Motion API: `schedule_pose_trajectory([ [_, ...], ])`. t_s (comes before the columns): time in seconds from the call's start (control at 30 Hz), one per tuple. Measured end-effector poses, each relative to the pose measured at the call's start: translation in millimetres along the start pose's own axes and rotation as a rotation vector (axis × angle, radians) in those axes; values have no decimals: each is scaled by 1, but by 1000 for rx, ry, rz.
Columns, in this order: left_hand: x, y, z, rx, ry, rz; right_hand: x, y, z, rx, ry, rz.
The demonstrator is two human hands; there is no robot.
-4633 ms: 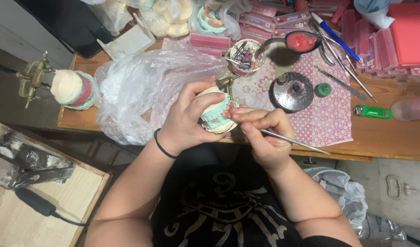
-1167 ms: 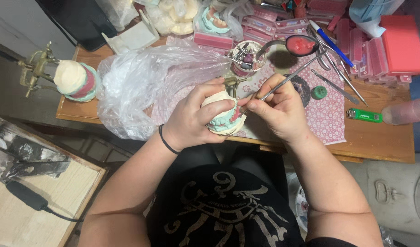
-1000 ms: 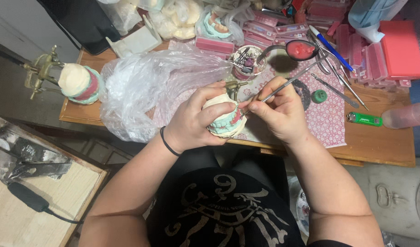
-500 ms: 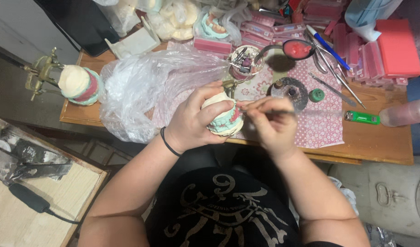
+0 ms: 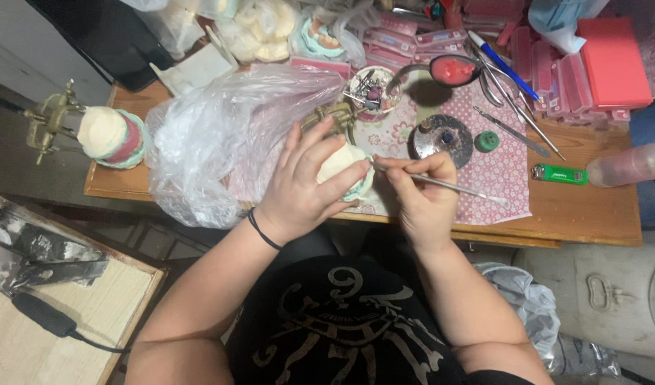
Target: The person uses a metal sculpting tool to shape and smooth the pink and green material on a dental mold held in a metal clamp. They repeatedly scrape and refine the surface of the mold, occasionally rotating it to access different areas.
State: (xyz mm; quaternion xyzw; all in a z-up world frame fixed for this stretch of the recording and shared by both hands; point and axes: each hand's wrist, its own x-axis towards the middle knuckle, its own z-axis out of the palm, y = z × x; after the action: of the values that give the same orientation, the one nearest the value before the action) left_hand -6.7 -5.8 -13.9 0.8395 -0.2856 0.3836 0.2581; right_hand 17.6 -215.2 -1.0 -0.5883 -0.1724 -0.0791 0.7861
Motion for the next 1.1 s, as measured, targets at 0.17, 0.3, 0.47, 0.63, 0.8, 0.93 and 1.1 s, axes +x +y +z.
schedule_pose_trajectory([
  [0.17, -1, 4, -6, -21, -75, -25, -1, -1, 6, 13, 23, -8],
  [0.3, -4, 6, -4, -33, -79, -47, -3, 5, 2, -65, 6, -71],
  [0.47, -1, 5, -4, -19, -75, -43, 1, -6, 6, -134, -16, -92],
  [0.63, -8, 5, -2, -47, -56, -51, -2, -3, 1, -197, -58, -132],
  [0.8, -5, 1, -1, -66, -15, -59, 2, 1, 2, -203, -68, -198],
  [0.93, -8, 1, 2, -64, 0, -47, -1, 2, 3, -204, -60, -210],
  [1.1, -4, -2, 2, -79, 22, -26, -2, 5, 4, -180, -22, -226],
])
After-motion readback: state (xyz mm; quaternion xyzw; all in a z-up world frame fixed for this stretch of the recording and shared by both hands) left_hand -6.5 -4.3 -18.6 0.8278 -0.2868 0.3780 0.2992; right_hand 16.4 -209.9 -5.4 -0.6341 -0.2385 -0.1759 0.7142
